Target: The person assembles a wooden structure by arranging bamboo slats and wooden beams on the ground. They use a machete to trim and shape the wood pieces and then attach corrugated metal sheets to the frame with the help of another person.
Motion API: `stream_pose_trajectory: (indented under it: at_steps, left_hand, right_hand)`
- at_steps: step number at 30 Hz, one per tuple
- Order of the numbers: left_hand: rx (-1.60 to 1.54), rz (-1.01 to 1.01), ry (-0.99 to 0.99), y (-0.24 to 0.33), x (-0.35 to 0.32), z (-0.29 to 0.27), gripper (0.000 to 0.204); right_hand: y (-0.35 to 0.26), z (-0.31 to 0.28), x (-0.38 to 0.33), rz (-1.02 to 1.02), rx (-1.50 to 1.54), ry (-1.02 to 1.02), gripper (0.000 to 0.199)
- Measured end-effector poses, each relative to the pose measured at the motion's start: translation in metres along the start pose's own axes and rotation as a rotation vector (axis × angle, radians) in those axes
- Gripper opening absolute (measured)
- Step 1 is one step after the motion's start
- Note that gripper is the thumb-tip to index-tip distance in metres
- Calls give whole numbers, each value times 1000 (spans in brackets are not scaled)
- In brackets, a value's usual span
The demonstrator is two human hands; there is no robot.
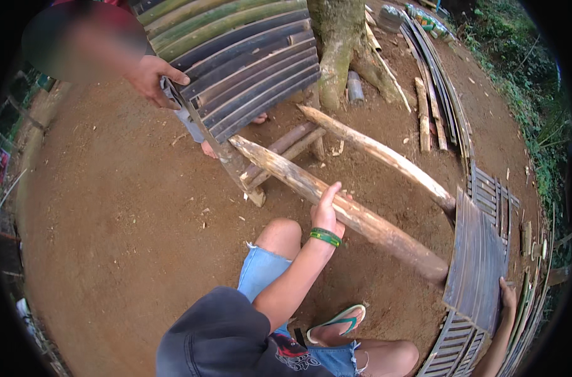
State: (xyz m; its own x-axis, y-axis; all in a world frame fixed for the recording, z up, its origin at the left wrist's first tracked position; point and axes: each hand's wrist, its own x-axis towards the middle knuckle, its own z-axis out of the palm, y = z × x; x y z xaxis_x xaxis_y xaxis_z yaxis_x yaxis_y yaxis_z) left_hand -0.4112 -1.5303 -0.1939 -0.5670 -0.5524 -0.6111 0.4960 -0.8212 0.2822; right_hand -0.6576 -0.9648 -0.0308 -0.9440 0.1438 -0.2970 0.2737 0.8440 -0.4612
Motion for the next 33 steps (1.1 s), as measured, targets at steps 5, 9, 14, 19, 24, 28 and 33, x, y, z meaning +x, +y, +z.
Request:
stream_pose_trajectory:
  at_steps: [5,9,14,19,24,28,33]
  left_hand:
    - [31,9,-14,5,14,-9,26]
    - [29,16,11,2,-6,-10,28]
    - [50,-16,32,7,-15,-5,31]
    - [330,-116,-18,15,-9,-18,63]
    - [2109,241,-811,105,-94,22,74]
    - [1949,1437,-868,133,-89,77,80]
    - [1960,1320,-702,118,41,-13,83]
  right_hand:
    - [39,35,-9,-9,181,-1,68]
    - [56,7,-13,54,296,-109,65]
    - [41,-8,-23,80,159,-72,65]
    - [60,-26,-14,32,53,42,64]
    - [45,-27,-18,40,162,24,63]
    - [51,-14,-18,19,100,14,64]
    - [38,-9,-40,-25,113,24,66]
